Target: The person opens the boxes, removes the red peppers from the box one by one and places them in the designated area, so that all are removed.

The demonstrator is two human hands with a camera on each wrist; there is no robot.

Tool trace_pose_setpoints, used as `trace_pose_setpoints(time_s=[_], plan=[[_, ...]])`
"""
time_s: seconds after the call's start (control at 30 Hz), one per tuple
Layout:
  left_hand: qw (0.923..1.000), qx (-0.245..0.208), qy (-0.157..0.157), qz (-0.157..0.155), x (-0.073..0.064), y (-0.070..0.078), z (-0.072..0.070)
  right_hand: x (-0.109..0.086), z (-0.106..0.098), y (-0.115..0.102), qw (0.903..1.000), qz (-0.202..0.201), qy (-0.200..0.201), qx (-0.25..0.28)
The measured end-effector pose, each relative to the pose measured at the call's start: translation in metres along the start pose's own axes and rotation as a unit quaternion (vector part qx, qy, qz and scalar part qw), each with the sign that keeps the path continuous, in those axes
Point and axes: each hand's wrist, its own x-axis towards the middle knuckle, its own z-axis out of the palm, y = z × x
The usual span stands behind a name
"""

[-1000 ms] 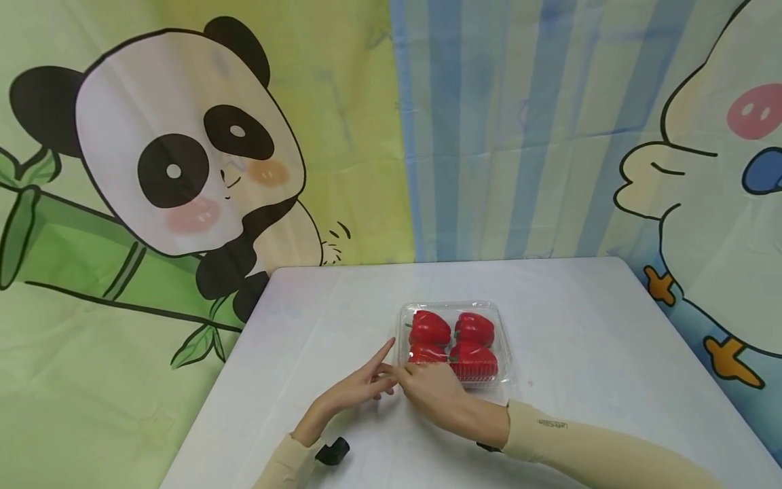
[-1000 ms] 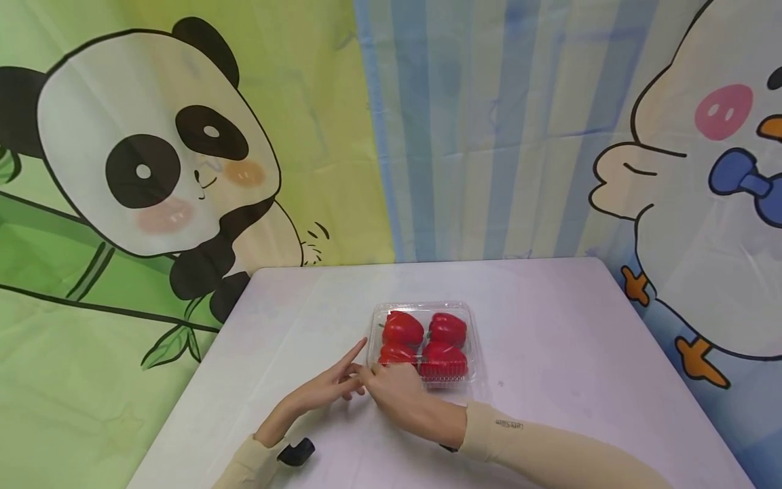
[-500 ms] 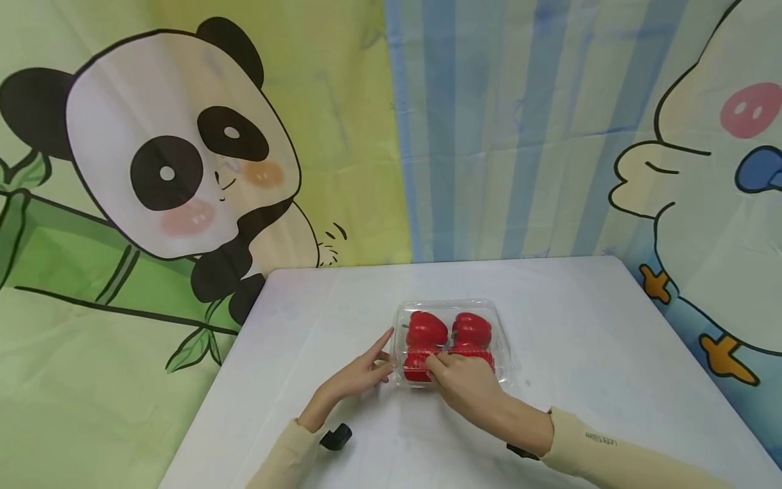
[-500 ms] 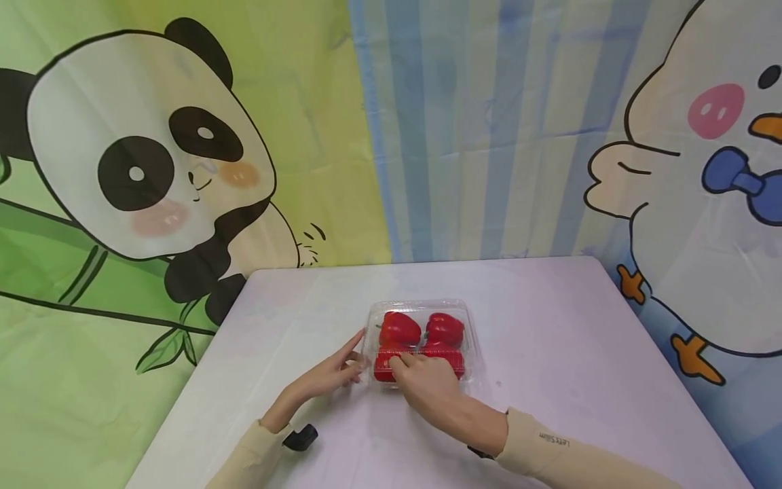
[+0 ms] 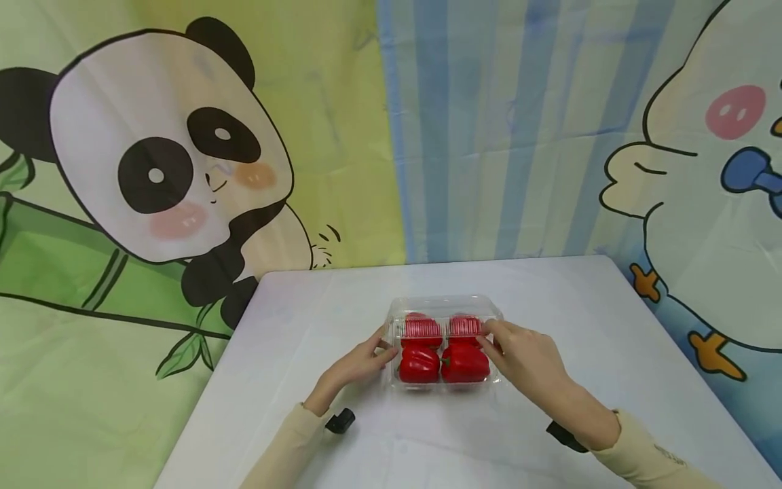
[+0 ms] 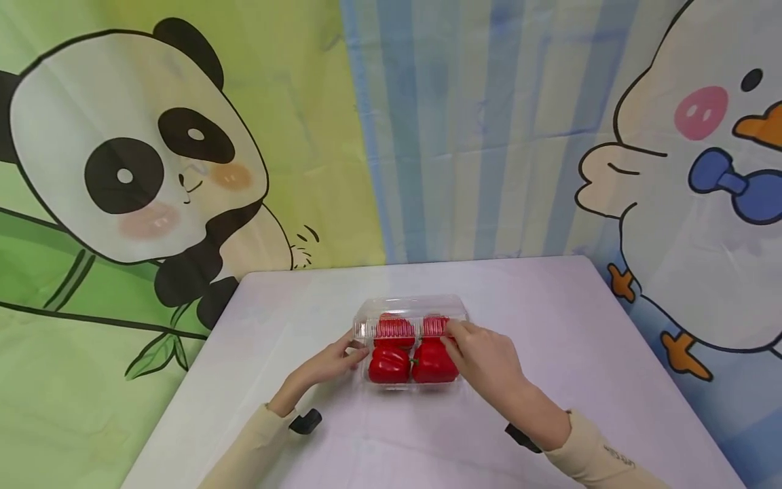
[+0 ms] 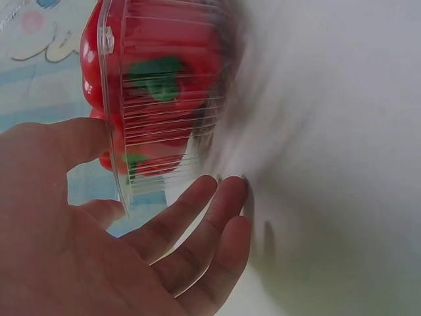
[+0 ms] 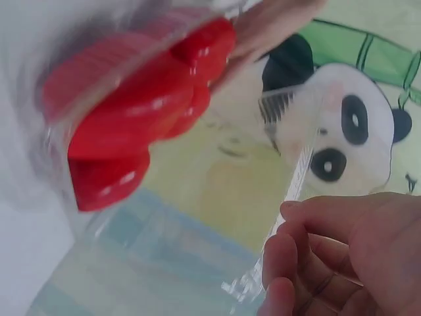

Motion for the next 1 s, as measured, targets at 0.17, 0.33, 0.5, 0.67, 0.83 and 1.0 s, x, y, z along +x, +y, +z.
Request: trace_pose_setpoints(time_s=[0.17, 0.33, 0.5, 0.67, 0.83, 1.0], plan=[[0.9996, 0.026, -0.001, -0.012, 0.005, 0.001, -0.004, 0.008, -0.011, 0.018, 0.9983, 0.046, -0.005, 0.035], [0.9991, 0.042, -0.003, -0.009, 0.01, 0.004, -0.008, 0.018, -0.014, 0.034, 0.9952, 0.064, -0.006, 0.074], [0.9985, 0.054, -0.001, -0.012, 0.014, 0.004, -0.01, 0.028, -0.01, 0.051, 0.99, 0.082, 0.002, 0.115], [0.9981, 0.059, 0.001, -0.016, 0.015, 0.005, -0.012, 0.041, 0.0, 0.066, 0.9824, 0.096, 0.027, 0.158], [0.9985, 0.053, -0.005, -0.013, 0.017, 0.006, -0.013, 0.055, 0.012, 0.077, 0.9765, 0.089, 0.064, 0.186], [0.9982, 0.057, -0.009, -0.017, 0.019, 0.005, -0.013, 0.068, 0.025, 0.086, 0.9713, 0.069, 0.078, 0.214]])
